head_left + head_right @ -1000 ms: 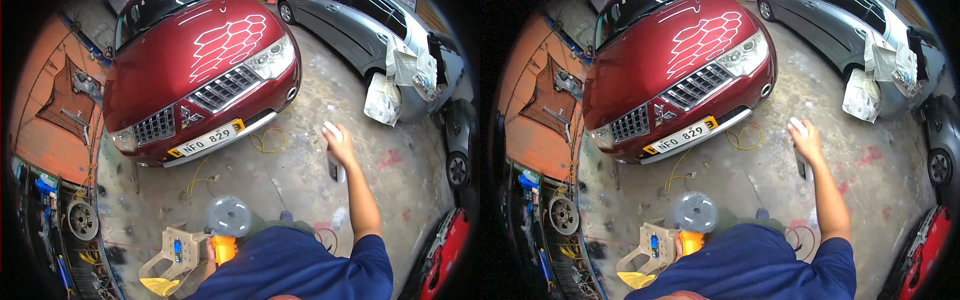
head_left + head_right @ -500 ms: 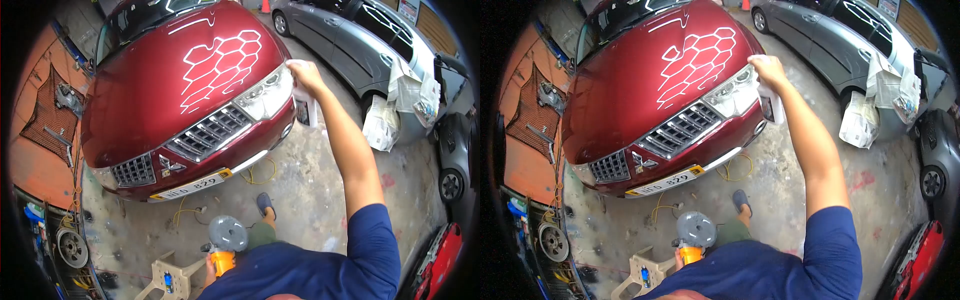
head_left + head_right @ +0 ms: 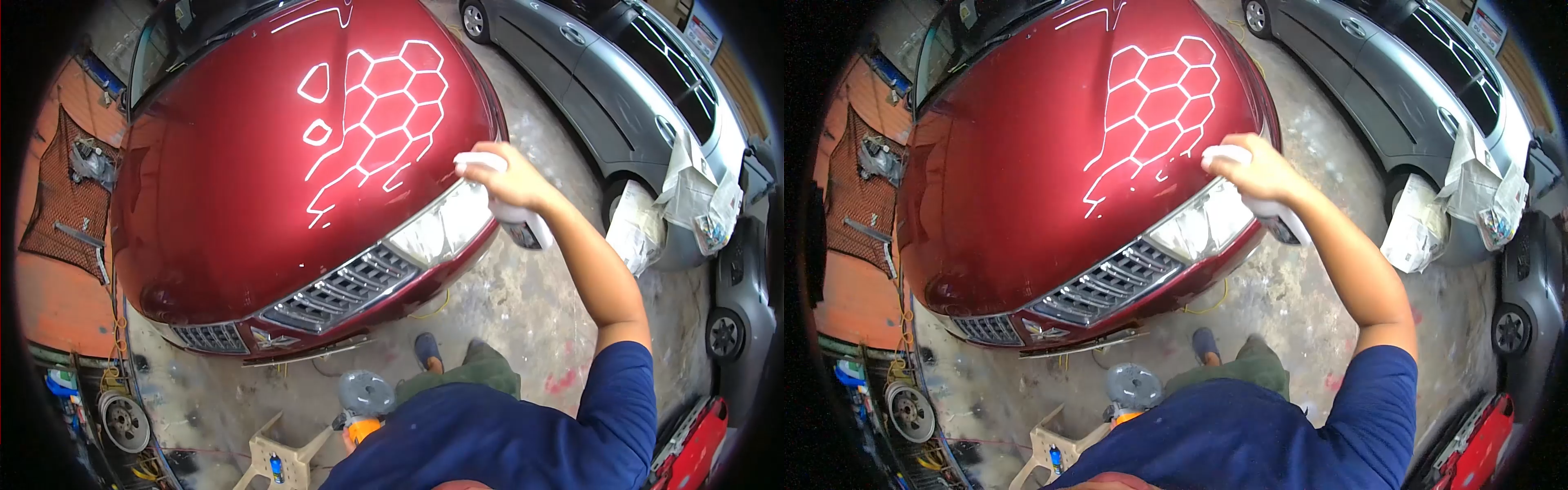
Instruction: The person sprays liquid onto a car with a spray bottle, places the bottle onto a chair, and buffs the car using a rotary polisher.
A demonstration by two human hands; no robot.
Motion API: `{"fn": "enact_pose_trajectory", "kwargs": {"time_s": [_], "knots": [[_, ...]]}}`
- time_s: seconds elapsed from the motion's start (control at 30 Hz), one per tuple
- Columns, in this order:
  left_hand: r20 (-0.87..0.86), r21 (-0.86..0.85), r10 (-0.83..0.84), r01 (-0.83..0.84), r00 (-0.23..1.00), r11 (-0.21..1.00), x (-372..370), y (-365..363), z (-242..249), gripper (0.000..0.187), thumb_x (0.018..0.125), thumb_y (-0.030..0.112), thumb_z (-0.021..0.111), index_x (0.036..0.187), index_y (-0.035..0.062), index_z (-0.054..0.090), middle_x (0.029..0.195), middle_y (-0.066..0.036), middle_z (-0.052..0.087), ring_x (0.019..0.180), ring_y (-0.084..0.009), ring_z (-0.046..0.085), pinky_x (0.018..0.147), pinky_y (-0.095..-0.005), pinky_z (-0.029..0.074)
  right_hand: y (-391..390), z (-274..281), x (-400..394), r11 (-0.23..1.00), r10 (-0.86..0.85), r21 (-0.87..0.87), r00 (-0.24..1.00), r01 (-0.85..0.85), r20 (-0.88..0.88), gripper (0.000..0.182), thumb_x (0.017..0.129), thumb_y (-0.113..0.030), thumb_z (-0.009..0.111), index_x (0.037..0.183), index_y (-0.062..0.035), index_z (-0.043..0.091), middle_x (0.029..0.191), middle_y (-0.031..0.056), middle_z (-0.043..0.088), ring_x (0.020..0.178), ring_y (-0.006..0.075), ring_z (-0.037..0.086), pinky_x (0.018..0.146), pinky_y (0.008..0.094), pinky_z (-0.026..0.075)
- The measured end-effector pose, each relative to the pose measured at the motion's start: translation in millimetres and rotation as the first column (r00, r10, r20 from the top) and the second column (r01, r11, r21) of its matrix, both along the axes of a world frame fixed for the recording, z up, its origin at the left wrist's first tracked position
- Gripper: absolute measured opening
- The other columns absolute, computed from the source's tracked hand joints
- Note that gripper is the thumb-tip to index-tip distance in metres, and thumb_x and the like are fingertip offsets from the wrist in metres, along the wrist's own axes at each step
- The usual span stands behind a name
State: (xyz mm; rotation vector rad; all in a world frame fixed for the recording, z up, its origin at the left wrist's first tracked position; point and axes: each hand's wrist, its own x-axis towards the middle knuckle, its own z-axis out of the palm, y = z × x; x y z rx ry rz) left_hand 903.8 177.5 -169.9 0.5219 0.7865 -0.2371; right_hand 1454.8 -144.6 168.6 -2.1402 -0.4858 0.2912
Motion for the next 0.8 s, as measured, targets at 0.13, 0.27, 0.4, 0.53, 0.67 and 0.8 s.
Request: {"fn": "enact_pose_trajectory", "kwargs": {"time_s": [0.13, 0.27, 0.4, 0.53, 0.67, 0.8], "knots": [[0.029, -0.004, 0.030, -0.030, 0.999, 1.000, 74, -19, 8, 0.115, 0.088, 0.097, 0.043, 0.150, 0.0005, 0.055, 0.116, -0.026, 0.074, 0.100, -0.0388, 0.075, 0.090, -0.0501, 0.062, 15, 55, 32, 0.993, 0.107, -0.041, 0.989, -0.112, -0.105, 0.060, 0.094, -0.046, 0.081, 0.126, 0.0042, 0.074, 0.109, 0.0201, 0.078, 0.103, 0.0289, 0.078, 0.093, 0.0410, 0.060], [0.021, 0.000, 0.109, -0.109, 0.994, 0.994, 124, -57, 9, 0.115, 0.088, 0.097, 0.043, 0.149, 0.0005, 0.055, 0.116, -0.025, 0.074, 0.100, -0.0386, 0.075, 0.090, -0.0501, 0.063, 23, 72, 146, 0.977, 0.189, -0.098, 0.982, -0.188, 0.009, 0.052, 0.095, -0.043, 0.078, 0.117, 0.0035, 0.074, 0.093, 0.0158, 0.077, 0.080, 0.0228, 0.075, 0.073, 0.0410, 0.059], [-0.019, 0.000, 0.231, -0.231, 0.973, 0.973, 167, -117, 14, 0.115, 0.089, 0.097, 0.043, 0.149, 0.0006, 0.056, 0.116, -0.025, 0.074, 0.100, -0.0384, 0.075, 0.090, -0.0500, 0.063, 36, 82, 262, 0.992, 0.123, -0.046, 0.981, -0.117, 0.148, 0.061, 0.090, -0.048, 0.081, 0.115, 0.0057, 0.070, 0.091, 0.0157, 0.075, 0.076, 0.0226, 0.072, 0.070, 0.0405, 0.059], [-0.047, -0.003, 0.338, -0.339, 0.940, 0.941, 207, -177, 22, 0.114, 0.089, 0.097, 0.043, 0.149, 0.0007, 0.056, 0.116, -0.025, 0.074, 0.100, -0.0382, 0.075, 0.090, -0.0499, 0.063, 54, 105, 379, 0.956, 0.294, -0.049, 0.948, -0.291, 0.117, 0.048, 0.089, -0.047, 0.080, 0.102, -0.0012, 0.077, 0.092, 0.0136, 0.075, 0.076, 0.0224, 0.070, 0.071, 0.0393, 0.058], [-0.036, -0.016, 0.430, -0.431, 0.902, 0.902, 248, -229, 31, 0.114, 0.089, 0.097, 0.043, 0.149, 0.0007, 0.056, 0.116, -0.025, 0.074, 0.100, -0.0381, 0.075, 0.090, -0.0499, 0.063, 77, 114, 501, 0.976, 0.212, 0.008, 0.952, -0.220, 0.222, 0.055, 0.088, -0.055, 0.080, 0.097, -0.0005, 0.077, 0.088, 0.0106, 0.074, 0.074, 0.0217, 0.069, 0.073, 0.0397, 0.057], [-0.008, -0.024, 0.477, -0.477, 0.879, 0.879, 282, -266, 34, 0.114, 0.089, 0.097, 0.043, 0.148, 0.0008, 0.056, 0.115, -0.025, 0.074, 0.100, -0.0379, 0.075, 0.090, -0.0498, 0.063, 76, 137, 529, 0.952, 0.180, 0.197, 0.947, -0.236, 0.265, 0.043, 0.090, -0.046, 0.081, 0.099, -0.0039, 0.077, 0.084, 0.0072, 0.071, 0.067, 0.0175, 0.066, 0.062, 0.0370, 0.054]]}}
